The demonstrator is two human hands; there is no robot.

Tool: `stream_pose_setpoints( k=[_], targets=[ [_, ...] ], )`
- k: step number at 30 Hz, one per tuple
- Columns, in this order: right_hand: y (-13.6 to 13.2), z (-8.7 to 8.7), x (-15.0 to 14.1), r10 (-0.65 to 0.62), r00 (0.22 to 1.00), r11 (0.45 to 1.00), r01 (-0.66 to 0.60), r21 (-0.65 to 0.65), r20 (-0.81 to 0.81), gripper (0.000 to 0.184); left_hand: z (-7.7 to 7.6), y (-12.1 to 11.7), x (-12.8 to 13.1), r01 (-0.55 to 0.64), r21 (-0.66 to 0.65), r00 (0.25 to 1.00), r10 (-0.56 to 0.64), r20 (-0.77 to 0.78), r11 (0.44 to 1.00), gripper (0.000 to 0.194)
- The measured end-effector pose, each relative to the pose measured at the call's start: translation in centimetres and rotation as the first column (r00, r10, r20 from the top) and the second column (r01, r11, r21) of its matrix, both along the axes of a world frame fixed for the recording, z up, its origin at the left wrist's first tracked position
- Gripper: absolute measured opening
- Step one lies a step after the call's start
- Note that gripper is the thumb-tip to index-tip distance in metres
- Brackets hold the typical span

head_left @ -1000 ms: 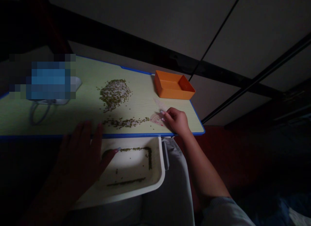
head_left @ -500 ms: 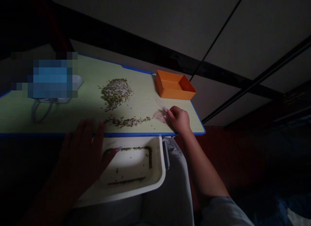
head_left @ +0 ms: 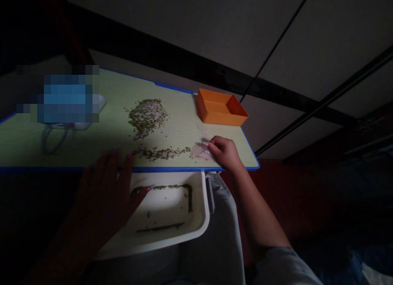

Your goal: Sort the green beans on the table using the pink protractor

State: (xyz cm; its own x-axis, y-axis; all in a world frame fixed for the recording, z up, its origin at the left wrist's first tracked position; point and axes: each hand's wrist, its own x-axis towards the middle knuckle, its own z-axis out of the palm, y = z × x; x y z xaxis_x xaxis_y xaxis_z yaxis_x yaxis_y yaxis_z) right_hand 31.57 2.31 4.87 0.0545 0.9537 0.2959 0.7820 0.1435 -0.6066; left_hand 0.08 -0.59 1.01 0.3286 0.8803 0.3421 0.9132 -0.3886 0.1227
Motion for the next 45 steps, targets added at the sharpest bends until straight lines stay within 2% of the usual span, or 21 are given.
stream_pose_setpoints(
  k=[4,14,21,29,33,41,45],
  targets=[
    [0.1,0.2,-0.2,0.006,0.999,1.000,-0.007,0.010,0.054,0.033,0.2,-0.2,0.0,0.012,-0.011,1.000,-0.012,0.012,1.000,0.079],
    [0.2,0.6,-0.8,-0.180,0.962,0.984,0.178,0.029,0.206,0.033,0.6,-0.1,0.3,-0.001,-0.005,1.000,0.001,-0.018,1.000,0.078],
    [0.3,0.7,-0.8,-0.241,0.924,0.969,0.247,0.019,0.296,0.033,0.2,-0.1,0.0,0.019,0.022,1.000,-0.019,-0.023,1.000,0.079],
    [0.5,0.9,-0.9,-0.286,0.866,0.947,0.321,-0.017,0.410,0.035,0.5,-0.1,0.2,-0.001,-0.035,0.999,0.002,0.032,0.999,0.093],
    [0.9,1.1,-1.0,-0.278,0.820,0.938,0.344,-0.043,0.500,0.037,0.6,-0.2,0.2,0.003,-0.030,0.997,-0.001,0.074,1.000,0.096],
    [2.9,2.2,-1.1,-0.234,0.646,0.917,0.394,-0.054,0.727,0.037,0.1,-0.1,0.0,0.016,-0.022,0.995,-0.014,0.097,1.000,0.093],
    [3.6,2.3,-1.1,-0.239,0.634,0.917,0.396,-0.044,0.735,0.037,0.1,0.0,0.0,0.027,-0.012,0.992,-0.026,0.120,1.000,0.093]
  ],
)
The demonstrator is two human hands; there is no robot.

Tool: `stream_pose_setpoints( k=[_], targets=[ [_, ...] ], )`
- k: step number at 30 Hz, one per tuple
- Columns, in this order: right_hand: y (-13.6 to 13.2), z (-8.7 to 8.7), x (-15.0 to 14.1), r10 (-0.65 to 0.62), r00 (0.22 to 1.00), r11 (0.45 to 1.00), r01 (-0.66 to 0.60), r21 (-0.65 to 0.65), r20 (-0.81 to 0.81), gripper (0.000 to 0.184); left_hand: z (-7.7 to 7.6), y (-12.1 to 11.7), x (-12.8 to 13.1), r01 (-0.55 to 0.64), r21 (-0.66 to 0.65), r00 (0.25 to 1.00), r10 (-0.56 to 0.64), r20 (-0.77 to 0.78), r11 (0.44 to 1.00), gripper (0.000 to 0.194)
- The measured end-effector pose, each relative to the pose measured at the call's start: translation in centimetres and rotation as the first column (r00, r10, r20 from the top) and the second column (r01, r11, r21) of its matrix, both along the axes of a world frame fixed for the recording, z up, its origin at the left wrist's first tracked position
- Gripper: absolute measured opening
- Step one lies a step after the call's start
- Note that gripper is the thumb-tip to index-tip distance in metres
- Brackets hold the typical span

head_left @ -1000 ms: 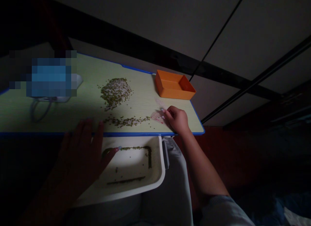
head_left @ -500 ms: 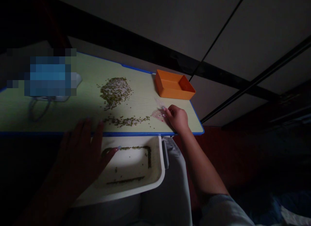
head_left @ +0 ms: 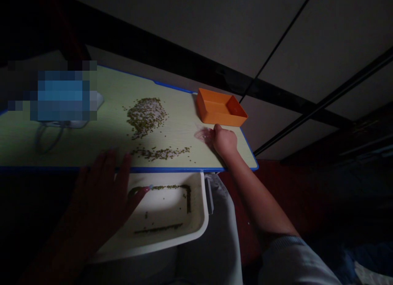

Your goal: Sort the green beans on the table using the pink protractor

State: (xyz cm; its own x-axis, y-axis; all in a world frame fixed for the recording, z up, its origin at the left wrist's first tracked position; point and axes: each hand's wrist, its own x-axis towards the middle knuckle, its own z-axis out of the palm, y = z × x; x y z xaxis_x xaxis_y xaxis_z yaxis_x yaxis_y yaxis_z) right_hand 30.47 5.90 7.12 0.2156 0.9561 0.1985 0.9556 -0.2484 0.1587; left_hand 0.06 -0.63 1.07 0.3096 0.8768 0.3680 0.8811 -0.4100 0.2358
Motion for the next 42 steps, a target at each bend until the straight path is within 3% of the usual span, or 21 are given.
stream_pose_setpoints(
  k=[12,28,32,42],
  targets=[
    [-0.6,-0.7,0.7,0.303,0.947,0.952,-0.295,0.089,-0.107,0.036,0.3,-0.1,0.0,-0.036,-0.029,0.998,0.035,-0.054,0.999,0.094],
    [-1.8,-1.0,1.3,0.379,0.894,0.923,-0.347,0.165,-0.240,0.032,0.5,-0.2,0.2,-0.019,-0.020,0.999,0.018,-0.051,1.000,0.086],
    [-1.8,-0.9,1.0,0.382,0.894,0.922,-0.352,0.159,-0.233,0.034,0.5,-0.3,0.1,-0.004,0.001,0.997,0.004,-0.076,1.000,0.079],
    [-1.1,-0.9,0.5,0.416,0.882,0.907,-0.386,0.168,-0.224,0.035,0.4,-0.1,0.2,-0.025,-0.022,0.994,0.022,-0.104,0.999,0.084]
  ],
)
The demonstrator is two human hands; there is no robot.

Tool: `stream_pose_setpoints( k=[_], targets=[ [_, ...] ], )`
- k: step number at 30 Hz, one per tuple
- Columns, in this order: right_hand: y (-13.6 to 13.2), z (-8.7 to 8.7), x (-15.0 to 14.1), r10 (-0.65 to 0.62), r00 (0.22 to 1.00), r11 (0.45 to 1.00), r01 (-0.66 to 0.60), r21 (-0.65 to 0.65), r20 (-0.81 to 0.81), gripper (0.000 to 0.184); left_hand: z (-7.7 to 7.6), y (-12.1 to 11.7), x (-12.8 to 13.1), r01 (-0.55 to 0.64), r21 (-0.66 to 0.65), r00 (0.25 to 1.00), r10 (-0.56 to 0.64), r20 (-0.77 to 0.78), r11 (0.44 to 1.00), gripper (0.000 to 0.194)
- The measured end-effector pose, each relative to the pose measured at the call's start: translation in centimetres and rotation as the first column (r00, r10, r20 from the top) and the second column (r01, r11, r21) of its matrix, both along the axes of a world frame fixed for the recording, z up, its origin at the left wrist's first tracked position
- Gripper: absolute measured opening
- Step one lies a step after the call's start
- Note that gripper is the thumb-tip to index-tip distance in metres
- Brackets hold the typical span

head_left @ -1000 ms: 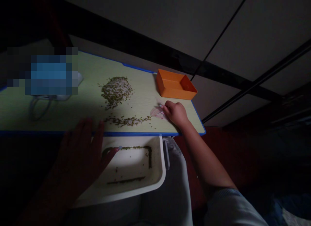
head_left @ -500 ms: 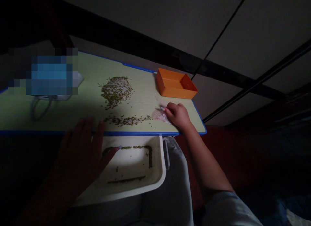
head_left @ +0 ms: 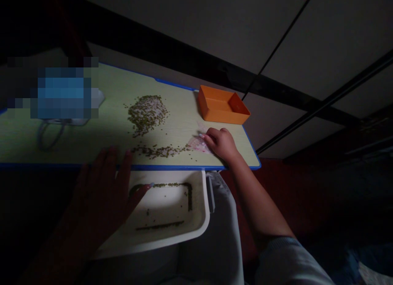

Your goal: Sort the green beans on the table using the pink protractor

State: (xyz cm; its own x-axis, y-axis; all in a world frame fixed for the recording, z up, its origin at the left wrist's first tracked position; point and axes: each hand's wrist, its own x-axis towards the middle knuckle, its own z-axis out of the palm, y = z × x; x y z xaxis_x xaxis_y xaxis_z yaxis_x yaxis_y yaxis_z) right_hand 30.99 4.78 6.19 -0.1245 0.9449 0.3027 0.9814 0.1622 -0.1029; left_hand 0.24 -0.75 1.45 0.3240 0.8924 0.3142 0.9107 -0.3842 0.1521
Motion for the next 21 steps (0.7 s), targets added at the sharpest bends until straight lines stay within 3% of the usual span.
stream_pose_setpoints(
  k=[12,21],
  targets=[
    [-0.71,-0.24,0.79,0.149,0.962,0.988,-0.154,-0.005,-0.227,0.030,0.11,0.01,-0.08,0.001,0.005,1.000,-0.001,0.014,1.000,0.082],
    [-0.31,0.16,-0.06,-0.004,0.995,1.000,0.003,-0.015,-0.099,0.033,-0.05,0.03,-0.13,0.012,0.009,1.000,-0.012,0.017,1.000,0.085]
  ],
)
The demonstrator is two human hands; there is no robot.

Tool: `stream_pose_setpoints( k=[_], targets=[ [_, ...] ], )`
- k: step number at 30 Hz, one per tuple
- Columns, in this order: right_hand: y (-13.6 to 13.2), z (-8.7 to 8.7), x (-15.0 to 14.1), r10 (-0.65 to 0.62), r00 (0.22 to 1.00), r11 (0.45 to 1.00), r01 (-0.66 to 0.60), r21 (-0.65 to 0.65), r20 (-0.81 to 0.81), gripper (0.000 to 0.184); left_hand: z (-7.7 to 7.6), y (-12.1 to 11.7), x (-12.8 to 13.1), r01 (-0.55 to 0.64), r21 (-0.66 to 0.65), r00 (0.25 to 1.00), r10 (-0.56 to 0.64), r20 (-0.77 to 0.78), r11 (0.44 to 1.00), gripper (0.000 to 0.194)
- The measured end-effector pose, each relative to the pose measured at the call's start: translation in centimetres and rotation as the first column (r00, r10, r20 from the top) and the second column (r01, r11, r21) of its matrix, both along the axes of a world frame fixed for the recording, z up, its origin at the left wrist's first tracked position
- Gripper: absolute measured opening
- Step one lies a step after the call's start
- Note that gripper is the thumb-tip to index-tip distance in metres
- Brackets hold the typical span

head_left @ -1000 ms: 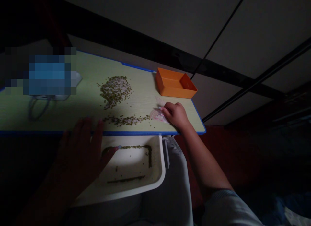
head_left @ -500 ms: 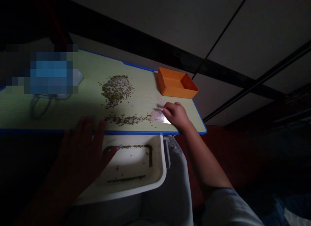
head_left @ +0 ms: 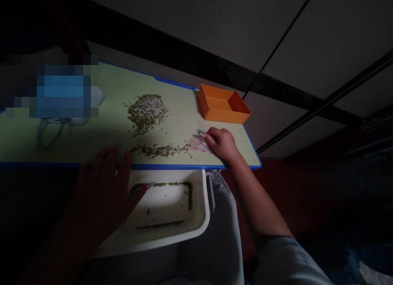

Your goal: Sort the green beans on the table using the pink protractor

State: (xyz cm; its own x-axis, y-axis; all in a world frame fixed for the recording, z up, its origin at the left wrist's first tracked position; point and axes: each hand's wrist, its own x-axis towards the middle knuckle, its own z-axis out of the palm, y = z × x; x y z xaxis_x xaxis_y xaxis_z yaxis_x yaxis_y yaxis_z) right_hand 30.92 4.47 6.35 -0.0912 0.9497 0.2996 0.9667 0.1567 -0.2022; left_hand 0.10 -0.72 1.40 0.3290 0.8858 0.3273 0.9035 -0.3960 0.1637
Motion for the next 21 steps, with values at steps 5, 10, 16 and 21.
stream_pose_setpoints(
  k=[5,10,16,21],
  targets=[
    [0.2,0.1,-0.4,0.041,0.999,0.999,-0.041,0.002,-0.012,0.031,0.0,0.1,0.0,-0.004,-0.008,1.000,0.004,-0.001,1.000,0.086],
    [0.0,-0.2,0.3,0.120,0.987,0.993,-0.122,-0.009,-0.103,0.030,0.0,0.0,0.0,-0.010,-0.002,1.000,0.010,0.005,1.000,0.085],
    [-0.5,-0.5,0.9,0.159,0.968,0.987,-0.162,0.001,-0.196,0.030,-0.1,-0.1,0.0,0.003,0.007,1.000,-0.003,0.001,1.000,0.083],
    [-1.0,-0.5,1.0,0.166,0.957,0.985,-0.171,0.003,-0.238,0.030,0.2,-0.1,0.1,-0.002,-0.007,1.000,0.002,-0.018,1.000,0.083]
  ],
)
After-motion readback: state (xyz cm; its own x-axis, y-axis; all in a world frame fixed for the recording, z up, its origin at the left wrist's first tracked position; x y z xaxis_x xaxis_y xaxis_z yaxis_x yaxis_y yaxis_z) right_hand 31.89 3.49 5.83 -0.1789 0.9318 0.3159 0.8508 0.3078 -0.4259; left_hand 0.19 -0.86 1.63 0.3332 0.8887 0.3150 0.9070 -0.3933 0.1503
